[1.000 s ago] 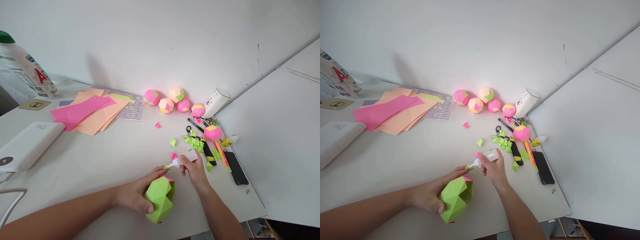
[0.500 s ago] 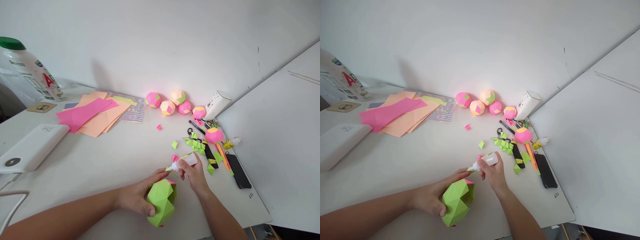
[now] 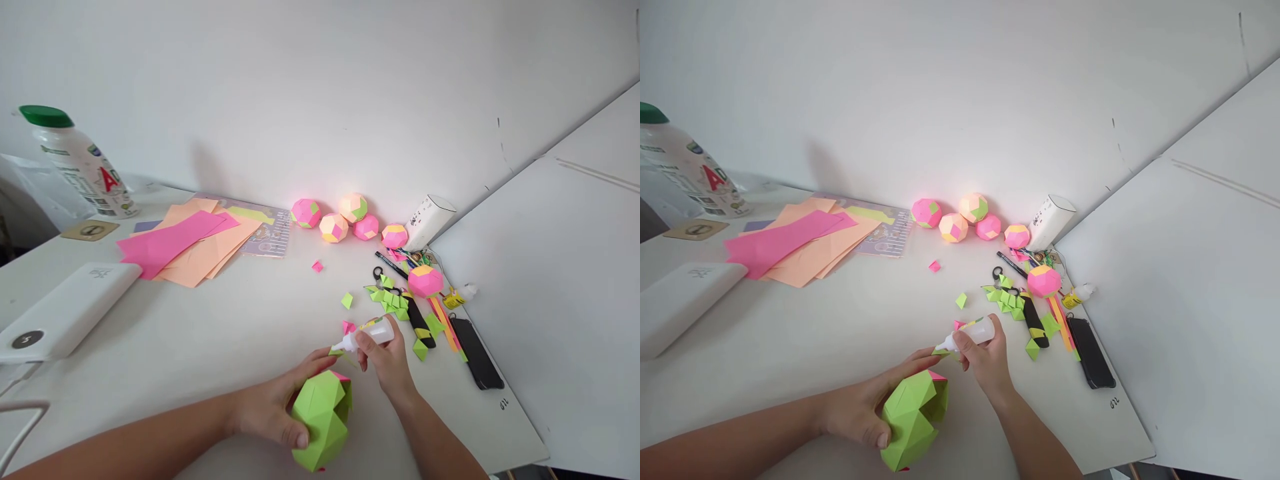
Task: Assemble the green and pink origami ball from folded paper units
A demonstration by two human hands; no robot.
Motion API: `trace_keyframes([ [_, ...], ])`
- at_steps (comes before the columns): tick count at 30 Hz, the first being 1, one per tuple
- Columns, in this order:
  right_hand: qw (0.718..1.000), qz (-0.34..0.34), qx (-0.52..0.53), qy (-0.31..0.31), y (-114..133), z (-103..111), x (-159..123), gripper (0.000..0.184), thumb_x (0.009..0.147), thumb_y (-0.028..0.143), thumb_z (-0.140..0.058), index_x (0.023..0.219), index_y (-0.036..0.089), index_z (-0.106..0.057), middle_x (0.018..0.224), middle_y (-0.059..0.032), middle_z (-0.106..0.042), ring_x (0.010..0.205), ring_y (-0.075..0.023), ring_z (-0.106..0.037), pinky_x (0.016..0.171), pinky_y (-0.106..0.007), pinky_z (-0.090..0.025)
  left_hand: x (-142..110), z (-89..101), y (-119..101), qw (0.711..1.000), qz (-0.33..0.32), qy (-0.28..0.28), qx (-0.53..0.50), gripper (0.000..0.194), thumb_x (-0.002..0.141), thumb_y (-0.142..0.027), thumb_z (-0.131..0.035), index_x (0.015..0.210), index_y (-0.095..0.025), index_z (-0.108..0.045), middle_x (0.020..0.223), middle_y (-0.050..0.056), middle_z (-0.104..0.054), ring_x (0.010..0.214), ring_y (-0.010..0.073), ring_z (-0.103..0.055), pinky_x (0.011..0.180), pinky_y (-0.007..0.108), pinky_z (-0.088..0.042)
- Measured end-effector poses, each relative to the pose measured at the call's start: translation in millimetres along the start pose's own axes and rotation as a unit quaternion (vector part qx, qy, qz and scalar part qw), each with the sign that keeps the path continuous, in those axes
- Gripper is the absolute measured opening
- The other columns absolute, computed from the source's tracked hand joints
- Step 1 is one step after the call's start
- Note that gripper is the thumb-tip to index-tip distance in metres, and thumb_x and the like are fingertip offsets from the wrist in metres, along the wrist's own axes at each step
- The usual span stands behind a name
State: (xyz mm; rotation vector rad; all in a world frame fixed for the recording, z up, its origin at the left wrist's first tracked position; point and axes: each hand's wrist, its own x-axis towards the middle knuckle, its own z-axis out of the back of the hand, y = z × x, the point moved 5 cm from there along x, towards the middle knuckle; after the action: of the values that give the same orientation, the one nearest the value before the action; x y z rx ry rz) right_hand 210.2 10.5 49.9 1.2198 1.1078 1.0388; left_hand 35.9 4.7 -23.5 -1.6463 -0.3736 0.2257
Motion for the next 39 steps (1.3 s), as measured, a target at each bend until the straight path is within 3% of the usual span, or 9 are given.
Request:
trace_keyframes([
  [12,1.0,0.006,-0.002,0.009,5.6,-0.5,0.4,0.038,0.07,0.037,-0.076,0.076,0.021,-0.042,0.049,0.0086,-0.056,0.039,-0.0065,-0.047,0.037,-0.018,-0.04,1.5,-3.4,-10.4,1.0,-0.008,0.009,-0.029,0.106,0.062,-0.064,-0.071,0.147,-0.033,-0.018,0.156,0.005,0.004,0.142,0.0393,0.003,0.113,0.054,-0.013],
  [19,1.0,0.012,0.0,0.012,5.0,-0.9,-0.6,0.038,0.069,0.036,-0.077,0.076,0.021,-0.042,0.049,0.0087,-0.056,0.039,-0.0064,-0.047,0.037,-0.018,-0.04,0.1,-2.4,-7.6,1.0,0.007,0.006,-0.027,0.107,0.06,-0.066,-0.071,0.147,-0.034,-0.017,0.156,0.004,0.006,0.141,0.0409,0.014,0.113,0.057,-0.004],
  [31,1.0,0.013,-0.009,0.011,6.2,1.0,-2.2,0.038,0.069,0.037,-0.078,0.077,0.021,-0.044,0.048,0.0084,-0.055,0.039,-0.0062,-0.046,0.037,-0.017,-0.039,1.6,-3.6,-11.7,0.999,-0.014,0.011,-0.042,0.104,0.062,-0.063,-0.072,0.147,-0.033,-0.019,0.156,0.005,0.002,0.142,0.0387,0.005,0.113,0.056,-0.009],
  [39,1.0,0.013,-0.024,0.004,7.9,2.8,-2.7,0.038,0.068,0.037,-0.078,0.076,0.022,-0.045,0.05,0.008,-0.054,0.04,-0.0068,-0.045,0.037,-0.018,-0.038,2.2,-3.4,-12.1,0.999,0.01,0.005,-0.038,0.109,0.059,-0.065,-0.072,0.147,-0.03,-0.018,0.157,0.005,0.004,0.142,0.0389,0.012,0.113,0.055,-0.004],
])
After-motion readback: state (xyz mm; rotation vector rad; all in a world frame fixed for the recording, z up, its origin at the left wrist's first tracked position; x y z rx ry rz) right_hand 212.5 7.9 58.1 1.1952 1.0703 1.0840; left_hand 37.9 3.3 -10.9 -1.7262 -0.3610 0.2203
